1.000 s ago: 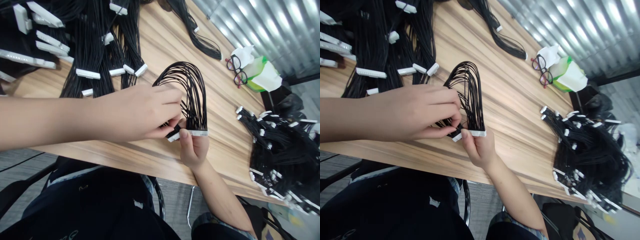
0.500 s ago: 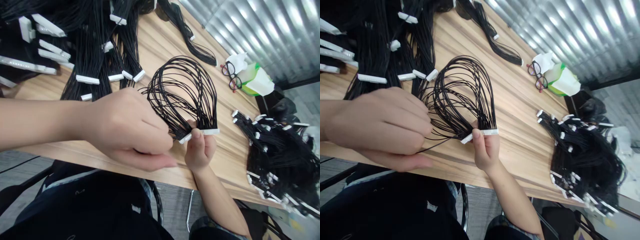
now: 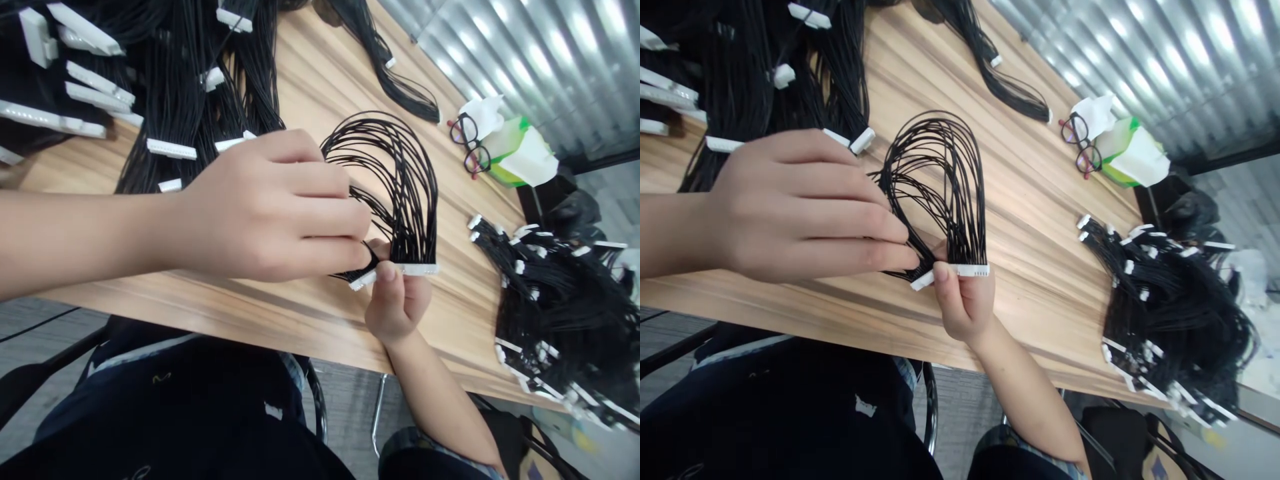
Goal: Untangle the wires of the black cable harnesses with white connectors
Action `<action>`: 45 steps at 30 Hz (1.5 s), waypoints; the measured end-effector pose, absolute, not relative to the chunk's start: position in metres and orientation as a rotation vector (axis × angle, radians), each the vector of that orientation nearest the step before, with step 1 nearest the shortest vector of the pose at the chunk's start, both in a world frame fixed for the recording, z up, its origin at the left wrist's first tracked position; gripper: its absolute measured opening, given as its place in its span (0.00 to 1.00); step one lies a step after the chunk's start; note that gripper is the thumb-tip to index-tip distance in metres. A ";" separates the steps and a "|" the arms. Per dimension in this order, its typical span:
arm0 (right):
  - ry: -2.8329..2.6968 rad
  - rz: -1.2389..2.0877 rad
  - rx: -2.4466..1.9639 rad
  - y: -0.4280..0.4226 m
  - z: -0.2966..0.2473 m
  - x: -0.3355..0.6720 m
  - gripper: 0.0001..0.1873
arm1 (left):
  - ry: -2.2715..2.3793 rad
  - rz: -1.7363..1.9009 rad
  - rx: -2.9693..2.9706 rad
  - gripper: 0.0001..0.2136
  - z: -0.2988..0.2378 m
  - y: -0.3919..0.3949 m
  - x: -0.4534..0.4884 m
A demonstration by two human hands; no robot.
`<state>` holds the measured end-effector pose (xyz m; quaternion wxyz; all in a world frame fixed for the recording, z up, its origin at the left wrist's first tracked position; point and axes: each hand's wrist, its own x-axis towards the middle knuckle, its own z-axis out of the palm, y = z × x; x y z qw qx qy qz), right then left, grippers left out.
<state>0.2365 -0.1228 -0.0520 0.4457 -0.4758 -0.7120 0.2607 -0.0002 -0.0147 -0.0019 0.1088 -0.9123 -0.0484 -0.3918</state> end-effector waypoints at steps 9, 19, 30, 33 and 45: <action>-1.722 0.554 -1.081 -0.122 -0.044 0.227 0.11 | -0.269 -1.136 -2.857 0.18 0.013 -0.022 0.006; -1.702 0.495 -1.163 -0.122 -0.042 0.226 0.14 | -0.201 -1.113 -2.715 0.21 -0.001 -0.021 0.001; -1.928 0.522 -1.193 -0.113 -0.026 0.225 0.19 | -0.080 -1.082 -2.815 0.23 -0.003 -0.013 0.006; -1.866 0.566 -1.212 -0.113 -0.027 0.224 0.20 | -0.158 -1.164 -2.775 0.19 -0.007 -0.017 0.006; -1.883 0.567 -1.236 -0.115 -0.025 0.226 0.21 | -0.474 -0.733 -3.319 0.11 0.001 -0.017 0.008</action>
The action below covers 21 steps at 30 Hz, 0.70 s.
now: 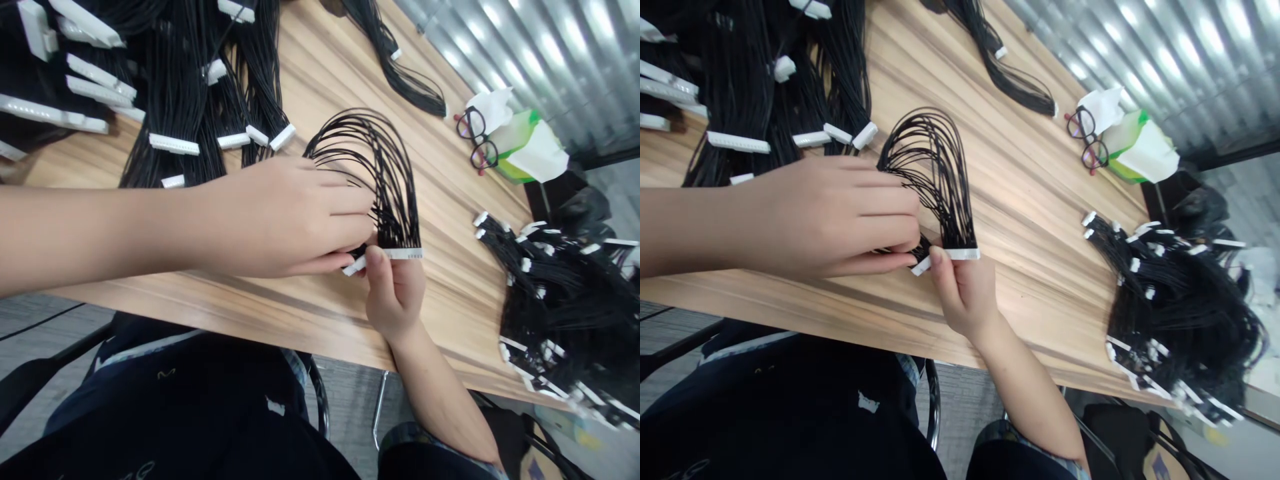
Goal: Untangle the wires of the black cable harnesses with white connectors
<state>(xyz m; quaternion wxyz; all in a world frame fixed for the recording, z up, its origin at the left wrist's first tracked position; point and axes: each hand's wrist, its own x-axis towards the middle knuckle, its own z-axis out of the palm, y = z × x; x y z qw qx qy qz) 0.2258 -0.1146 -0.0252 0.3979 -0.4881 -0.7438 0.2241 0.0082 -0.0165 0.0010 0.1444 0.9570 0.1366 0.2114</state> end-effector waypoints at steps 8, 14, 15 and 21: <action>-2.073 0.460 -1.192 -0.108 -0.022 0.230 0.18 | 0.481 0.559 2.428 0.11 0.020 -0.016 -0.001; -2.119 0.429 -1.157 -0.108 -0.018 0.228 0.14 | 0.610 0.396 2.208 0.10 0.029 -0.016 0.000; -2.127 0.428 -1.161 -0.108 -0.017 0.227 0.14 | 0.607 0.351 2.195 0.09 0.028 -0.014 -0.001; -2.026 0.520 -1.226 -0.108 -0.022 0.227 0.20 | 0.355 0.602 2.584 0.12 0.013 -0.003 0.004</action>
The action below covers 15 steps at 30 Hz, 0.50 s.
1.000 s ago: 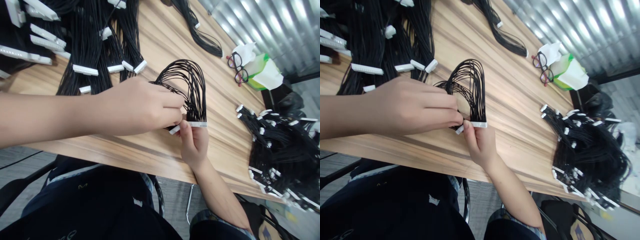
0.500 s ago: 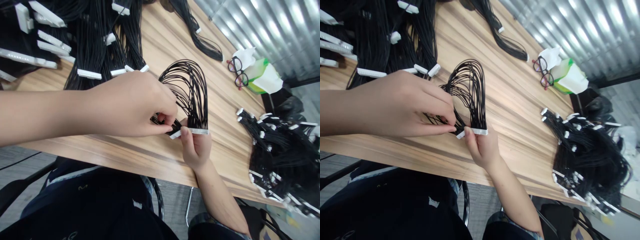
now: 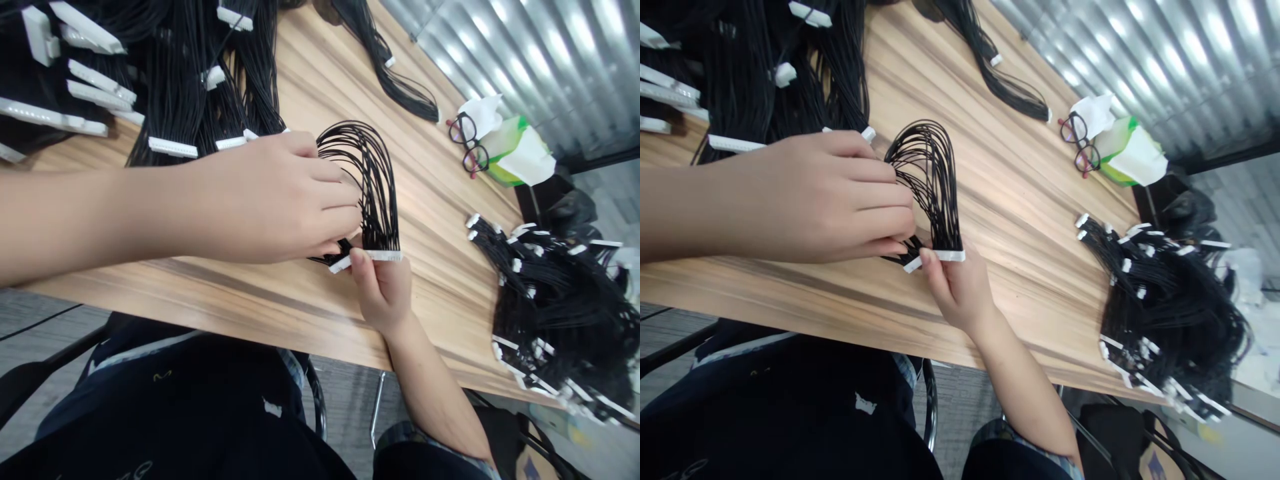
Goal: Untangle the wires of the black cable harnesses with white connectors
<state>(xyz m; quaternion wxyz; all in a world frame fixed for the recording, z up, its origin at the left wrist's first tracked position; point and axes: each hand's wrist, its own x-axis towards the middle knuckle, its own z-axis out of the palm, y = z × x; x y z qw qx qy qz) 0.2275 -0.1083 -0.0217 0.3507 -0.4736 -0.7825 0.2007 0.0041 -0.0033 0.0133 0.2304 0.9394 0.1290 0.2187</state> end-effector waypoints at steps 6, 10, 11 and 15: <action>-1.800 0.653 -1.186 -0.112 -0.032 0.231 0.21 | 0.147 0.932 2.702 0.26 0.009 -0.016 0.001; -1.682 0.637 -1.232 -0.108 -0.035 0.237 0.23 | 0.338 0.868 2.546 0.22 0.018 -0.021 -0.003; -1.664 0.633 -1.248 -0.107 -0.036 0.239 0.23 | 0.450 0.851 2.539 0.22 0.020 -0.020 -0.003; -1.674 0.618 -1.280 -0.106 -0.040 0.244 0.24 | 0.869 0.797 2.591 0.16 0.017 -0.013 -0.002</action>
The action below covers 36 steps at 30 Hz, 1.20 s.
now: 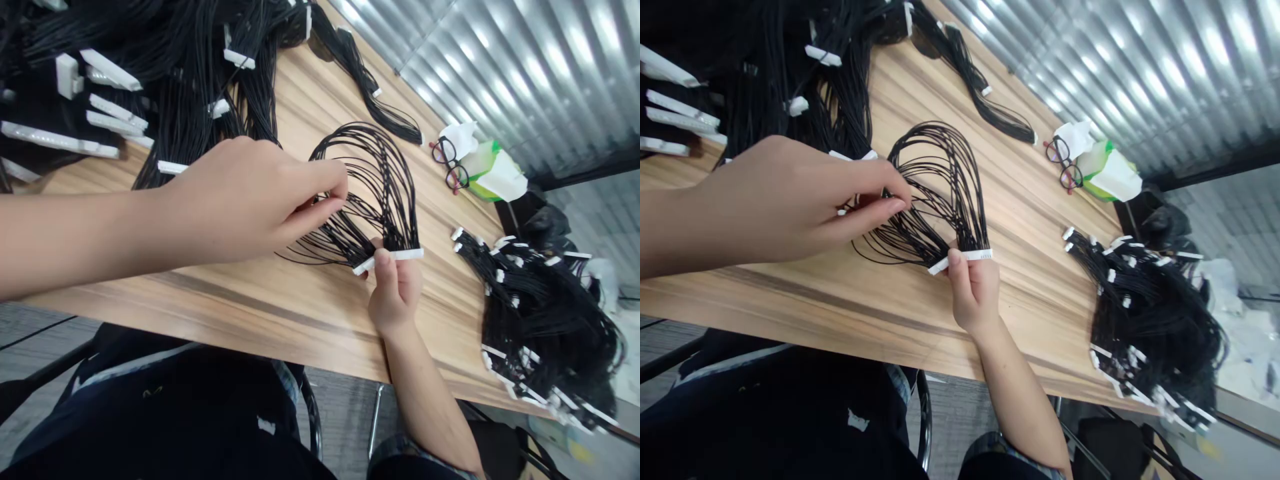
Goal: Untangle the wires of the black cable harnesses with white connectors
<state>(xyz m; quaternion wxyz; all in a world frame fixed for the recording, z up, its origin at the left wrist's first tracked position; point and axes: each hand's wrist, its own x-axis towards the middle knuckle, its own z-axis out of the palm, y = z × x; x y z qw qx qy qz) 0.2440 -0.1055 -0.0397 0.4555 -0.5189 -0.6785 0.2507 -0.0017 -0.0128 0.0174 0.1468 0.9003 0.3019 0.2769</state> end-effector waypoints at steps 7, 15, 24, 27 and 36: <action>-1.809 0.561 -1.277 -0.107 -0.036 0.240 0.23 | 1.058 0.722 2.792 0.19 0.008 -0.011 -0.003; -1.952 0.621 -1.058 -0.105 -0.030 0.236 0.18 | 0.810 0.703 2.575 0.15 0.006 -0.004 -0.001; -1.846 0.884 -0.933 -0.110 -0.036 0.233 0.13 | 0.502 0.963 2.324 0.10 -0.013 -0.003 0.006; -1.831 0.904 -0.897 -0.109 -0.033 0.231 0.11 | 0.423 0.986 2.246 0.10 -0.015 -0.005 0.009; -1.825 0.827 -0.924 -0.109 -0.036 0.232 0.13 | 0.446 0.993 2.444 0.09 -0.010 -0.007 0.005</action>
